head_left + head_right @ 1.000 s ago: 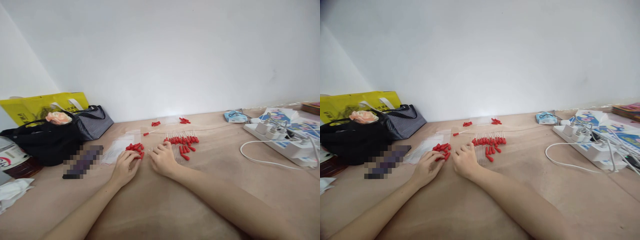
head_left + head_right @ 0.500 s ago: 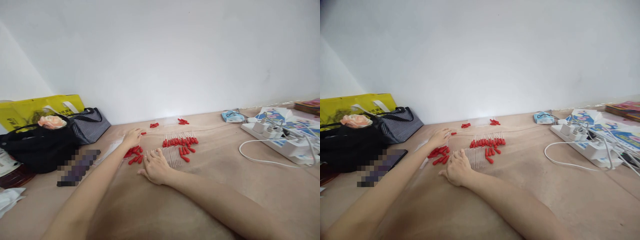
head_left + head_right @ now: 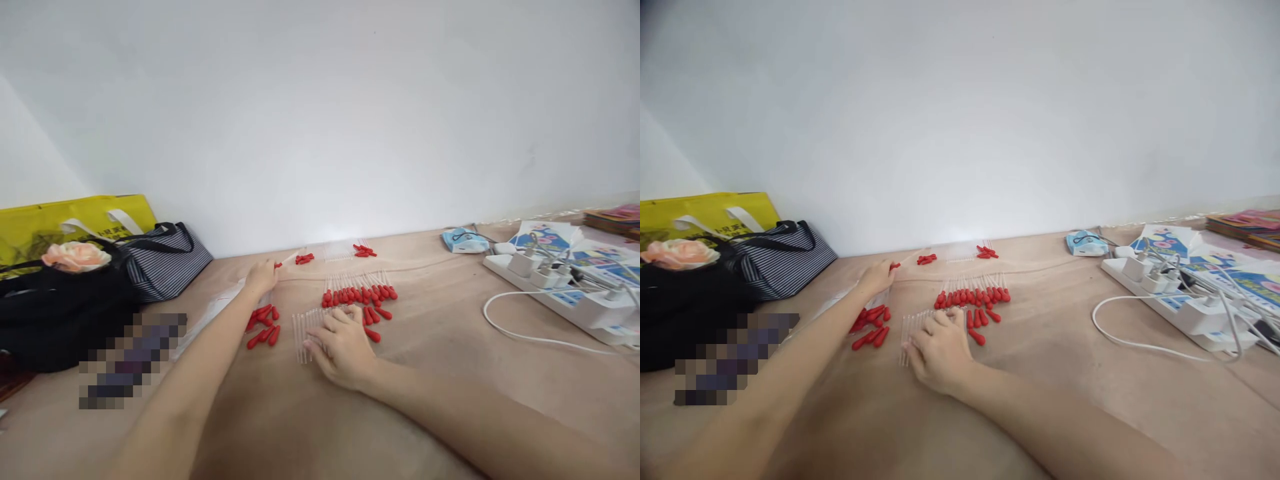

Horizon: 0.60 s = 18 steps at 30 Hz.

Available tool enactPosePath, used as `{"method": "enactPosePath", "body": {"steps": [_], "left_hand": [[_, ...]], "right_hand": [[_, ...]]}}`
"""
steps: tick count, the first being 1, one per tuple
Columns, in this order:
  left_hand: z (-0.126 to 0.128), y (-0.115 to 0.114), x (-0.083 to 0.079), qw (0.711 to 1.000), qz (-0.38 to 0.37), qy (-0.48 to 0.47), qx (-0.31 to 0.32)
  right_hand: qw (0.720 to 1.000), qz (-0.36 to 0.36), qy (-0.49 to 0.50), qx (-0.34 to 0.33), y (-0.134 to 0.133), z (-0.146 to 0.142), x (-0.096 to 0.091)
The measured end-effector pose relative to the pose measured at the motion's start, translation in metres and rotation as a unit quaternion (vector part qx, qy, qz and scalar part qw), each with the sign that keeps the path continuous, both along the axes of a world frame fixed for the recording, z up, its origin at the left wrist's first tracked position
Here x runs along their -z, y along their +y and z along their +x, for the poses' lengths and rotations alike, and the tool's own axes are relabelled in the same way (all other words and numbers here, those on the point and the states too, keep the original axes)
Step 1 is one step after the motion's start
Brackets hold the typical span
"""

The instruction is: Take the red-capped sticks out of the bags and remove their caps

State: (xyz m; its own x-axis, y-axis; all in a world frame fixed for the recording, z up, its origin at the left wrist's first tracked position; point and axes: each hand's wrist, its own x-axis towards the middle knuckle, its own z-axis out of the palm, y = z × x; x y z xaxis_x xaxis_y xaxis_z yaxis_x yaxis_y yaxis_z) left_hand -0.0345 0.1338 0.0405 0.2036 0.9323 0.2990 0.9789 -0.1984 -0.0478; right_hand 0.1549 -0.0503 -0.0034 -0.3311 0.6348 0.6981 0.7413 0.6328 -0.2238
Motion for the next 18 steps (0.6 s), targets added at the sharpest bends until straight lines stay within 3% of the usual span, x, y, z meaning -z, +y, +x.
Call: {"method": "enactPosePath", "body": {"steps": [4, 7, 10, 13, 18], "left_hand": [[-0.005, -0.061, -0.005, 0.997, 0.055, -0.031, 0.046], [-0.003, -0.121, 0.004, 0.965, 0.117, -0.083, 0.222], [0.008, -0.17, 0.021, 0.925, 0.132, -0.122, 0.335], [0.023, -0.192, 0.034, 0.9, 0.13, -0.156, 0.386], [0.032, -0.194, 0.039, 0.889, 0.108, -0.186, 0.404]], "right_hand": [[0.998, 0.047, 0.034, 0.006, -0.007, 0.042, 0.006], [0.996, 0.08, 0.031, 0.015, -0.015, 0.069, 0.005], [0.996, 0.092, -0.008, 0.0, -0.023, 0.081, 0.002], [0.995, 0.079, -0.043, -0.032, -0.028, 0.076, 0.003], [0.994, 0.091, -0.031, -0.045, -0.023, 0.06, 0.013]]}}
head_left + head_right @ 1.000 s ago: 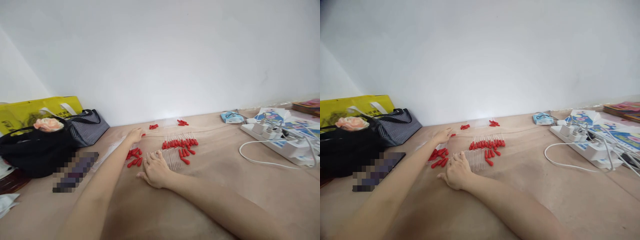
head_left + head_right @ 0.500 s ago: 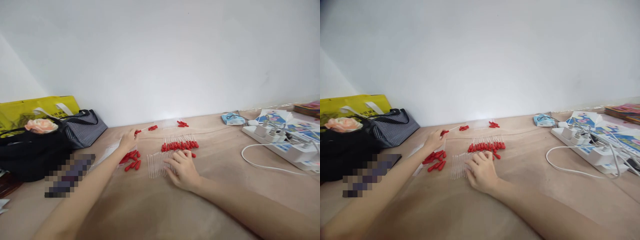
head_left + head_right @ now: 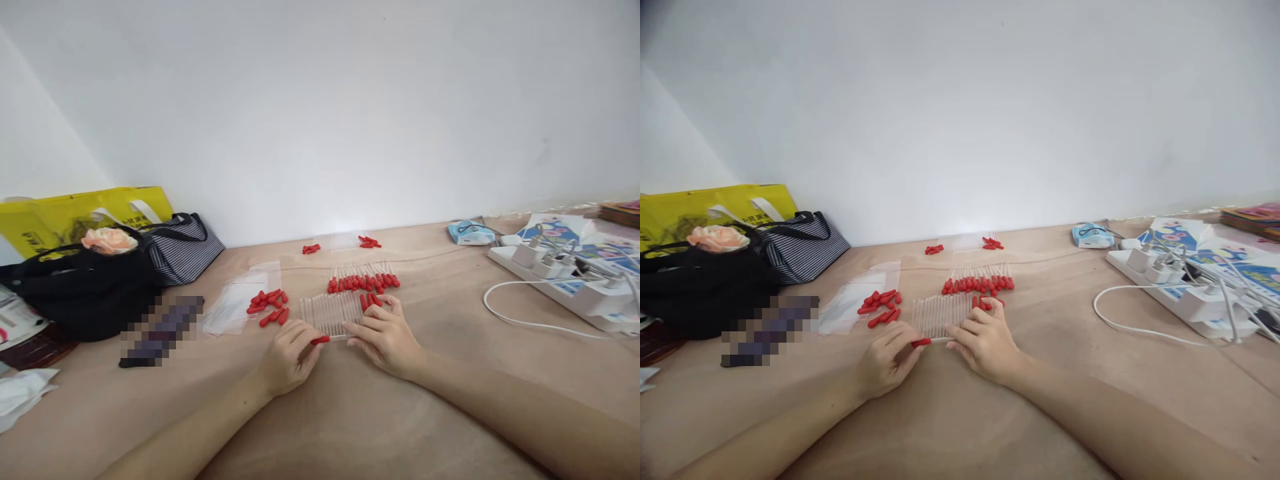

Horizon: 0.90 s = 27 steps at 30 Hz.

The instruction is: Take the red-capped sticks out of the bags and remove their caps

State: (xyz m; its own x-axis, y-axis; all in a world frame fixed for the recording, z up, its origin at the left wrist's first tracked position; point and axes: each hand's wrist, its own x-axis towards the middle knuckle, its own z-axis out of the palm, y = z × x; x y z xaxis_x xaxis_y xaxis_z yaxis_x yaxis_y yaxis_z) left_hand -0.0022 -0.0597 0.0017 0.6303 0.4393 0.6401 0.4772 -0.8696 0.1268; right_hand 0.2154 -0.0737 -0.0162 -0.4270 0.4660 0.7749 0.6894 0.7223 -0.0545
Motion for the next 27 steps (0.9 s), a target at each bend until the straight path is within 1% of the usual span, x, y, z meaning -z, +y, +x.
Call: {"method": "enactPosePath", "body": {"steps": [4, 6, 9, 15, 19, 21, 24, 26, 27], "left_hand": [[-0.002, 0.001, 0.0, 0.999, -0.038, 0.016, -0.002], [-0.002, 0.001, 0.001, 0.999, -0.042, 0.024, 0.006], [-0.001, 0.002, 0.001, 0.999, -0.026, 0.037, 0.01], [0.0, 0.0, 0.0, 0.999, -0.004, 0.044, 0.009], [-0.005, -0.001, -0.001, 0.998, 0.006, 0.061, 0.012], [-0.012, -0.002, -0.002, 0.999, 0.013, 0.049, -0.005], [-0.029, -0.001, -0.004, 0.998, 0.025, 0.012, -0.051], [-0.041, 0.001, -0.006, 0.997, 0.026, -0.011, -0.077], [-0.047, 0.003, -0.008, 0.994, 0.026, -0.024, -0.101]], "right_hand": [[1.0, -0.005, -0.001, 0.004, 0.003, -0.002, 0.003], [1.0, -0.011, -0.005, 0.006, 0.002, -0.001, 0.002], [1.0, -0.021, -0.02, 0.001, 0.001, 0.0, 0.001], [0.996, -0.027, -0.06, -0.054, -0.001, -0.002, -0.002], [0.995, -0.037, -0.059, -0.07, -0.003, 0.002, -0.004], [0.996, -0.048, -0.049, -0.059, -0.003, 0.008, -0.004], [0.998, -0.064, -0.02, -0.022, -0.002, 0.02, -0.002], [0.998, -0.066, -0.009, -0.015, -0.001, 0.023, -0.001], [0.998, -0.064, -0.007, -0.016, -0.001, 0.023, -0.001]]}}
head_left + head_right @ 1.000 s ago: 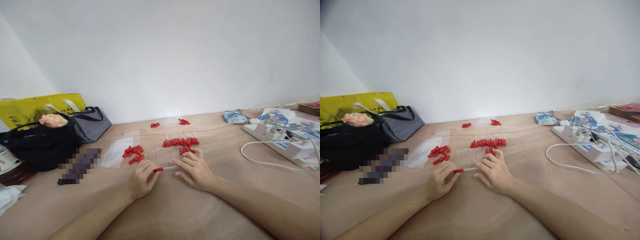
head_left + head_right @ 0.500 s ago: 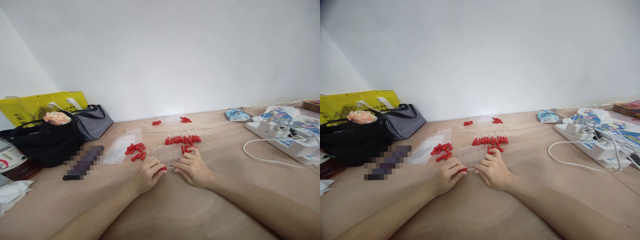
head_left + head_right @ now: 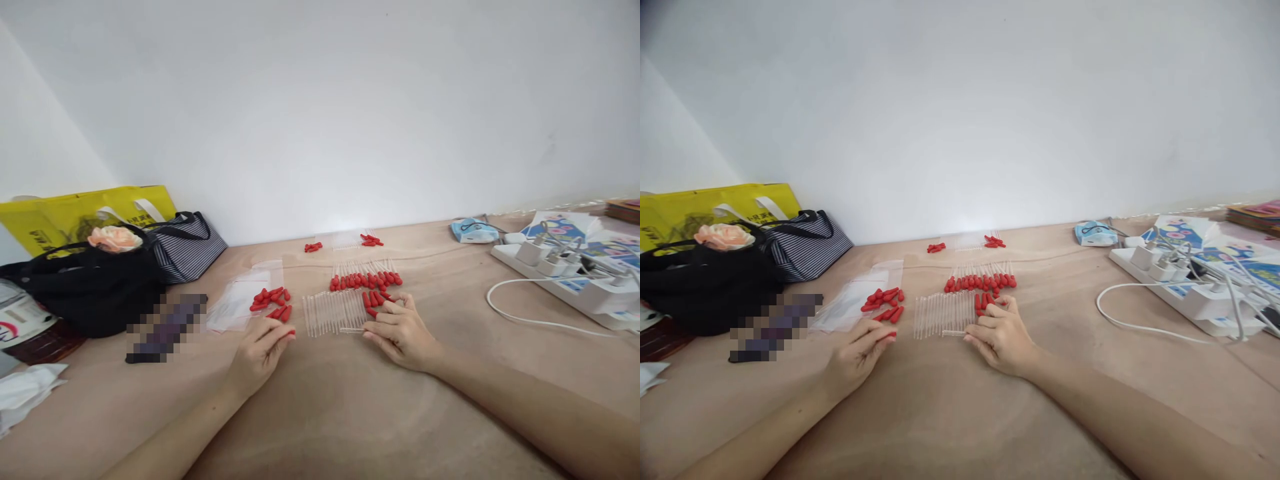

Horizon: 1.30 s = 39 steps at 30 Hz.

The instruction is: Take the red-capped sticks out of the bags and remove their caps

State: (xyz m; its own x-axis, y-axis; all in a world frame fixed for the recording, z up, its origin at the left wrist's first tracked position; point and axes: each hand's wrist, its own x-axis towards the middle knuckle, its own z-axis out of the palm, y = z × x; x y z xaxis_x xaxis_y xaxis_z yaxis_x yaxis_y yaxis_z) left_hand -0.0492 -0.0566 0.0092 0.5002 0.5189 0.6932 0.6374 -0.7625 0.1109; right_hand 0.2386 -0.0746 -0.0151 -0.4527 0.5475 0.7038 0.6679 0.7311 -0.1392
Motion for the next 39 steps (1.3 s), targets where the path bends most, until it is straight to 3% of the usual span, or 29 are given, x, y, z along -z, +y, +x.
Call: {"method": "enactPosePath", "body": {"steps": [5, 11, 15, 18, 21, 23, 25, 29, 32, 35, 37, 39], "left_hand": [[-0.024, 0.023, -0.006, 0.981, 0.0, -0.05, -0.187], [-0.041, 0.04, 0.0, 0.965, -0.139, 0.0, -0.222], [-0.036, 0.036, -0.004, 0.972, -0.088, -0.01, -0.218], [-0.02, 0.022, -0.007, 0.982, -0.033, -0.052, -0.178], [0.007, 0.005, -0.005, 0.988, -0.125, -0.052, -0.079], [0.028, -0.005, 0.0, 0.966, -0.238, -0.092, -0.04], [0.045, -0.011, 0.006, 0.924, -0.337, -0.179, -0.015], [0.064, -0.014, 0.013, 0.842, -0.445, -0.304, 0.009], [0.06, -0.005, 0.01, 0.811, -0.457, -0.364, 0.0], [0.048, 0.012, -0.001, 0.798, -0.456, -0.392, -0.038], [0.04, 0.027, -0.011, 0.806, -0.479, -0.339, -0.079], [0.037, 0.041, -0.02, 0.835, -0.48, -0.223, -0.15]], "right_hand": [[1.0, 0.01, 0.02, 0.018, 0.001, -0.006, 0.001], [0.999, 0.024, 0.019, 0.023, 0.002, -0.006, 0.002], [0.999, 0.037, 0.02, 0.024, 0.002, -0.005, 0.002], [0.999, 0.038, 0.019, 0.034, 0.003, -0.008, 0.003], [0.998, 0.04, 0.019, 0.042, 0.004, -0.019, 0.003], [0.998, 0.046, 0.017, 0.037, 0.004, -0.029, 0.003], [0.998, 0.053, 0.017, 0.025, 0.004, -0.04, 0.002], [0.998, 0.053, 0.02, 0.004, 0.003, -0.054, 0.001], [0.999, 0.045, 0.01, 0.003, 0.002, -0.054, 0.0], [0.999, 0.041, 0.004, 0.004, 0.001, -0.049, 0.0], [0.999, 0.039, 0.004, 0.006, 0.0, -0.044, 0.0], [0.999, 0.035, 0.009, 0.009, -0.001, -0.039, 0.0]]}}
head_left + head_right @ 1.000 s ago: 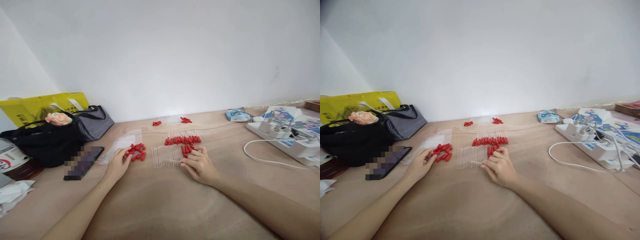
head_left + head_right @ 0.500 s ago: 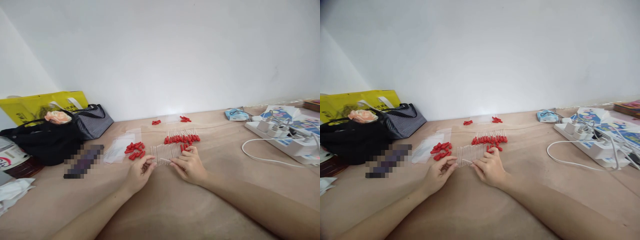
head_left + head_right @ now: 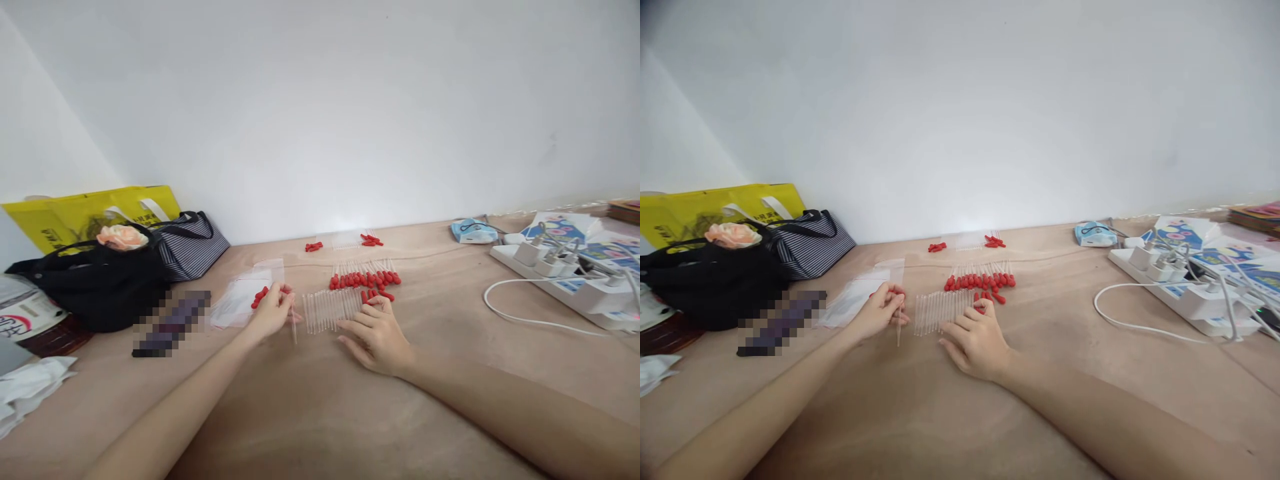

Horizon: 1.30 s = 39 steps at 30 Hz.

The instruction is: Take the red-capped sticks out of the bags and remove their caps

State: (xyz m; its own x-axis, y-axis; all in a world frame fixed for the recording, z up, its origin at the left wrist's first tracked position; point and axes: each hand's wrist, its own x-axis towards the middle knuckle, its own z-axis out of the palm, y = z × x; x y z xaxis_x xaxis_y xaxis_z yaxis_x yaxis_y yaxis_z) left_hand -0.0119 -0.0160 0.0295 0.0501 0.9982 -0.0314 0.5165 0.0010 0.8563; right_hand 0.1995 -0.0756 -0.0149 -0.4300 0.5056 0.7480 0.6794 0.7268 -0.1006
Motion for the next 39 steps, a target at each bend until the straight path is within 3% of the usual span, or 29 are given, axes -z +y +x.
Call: {"method": "enactPosePath", "body": {"steps": [4, 12, 20, 26, 34, 39], "left_hand": [[0.008, 0.019, -0.009, 0.974, -0.002, 0.228, 0.0], [0.025, 0.032, -0.005, 0.94, -0.004, 0.339, 0.037], [0.022, 0.034, -0.003, 0.924, 0.025, 0.377, 0.058], [0.026, 0.033, -0.002, 0.922, 0.065, 0.377, 0.057], [0.017, 0.03, 0.003, 0.937, 0.049, 0.337, 0.071], [0.01, 0.013, -0.001, 0.943, 0.042, 0.319, 0.082]], "right_hand": [[1.0, -0.005, 0.019, 0.008, -0.003, 0.012, 0.0], [0.999, -0.006, 0.031, 0.041, -0.008, 0.031, -0.003], [0.986, 0.028, 0.083, 0.142, 0.018, 0.058, -0.011], [0.96, -0.027, 0.081, 0.266, 0.036, 0.083, -0.009], [0.945, -0.107, 0.08, 0.298, 0.045, 0.087, -0.003], [0.933, -0.142, 0.054, 0.326, 0.053, 0.096, -0.003]]}}
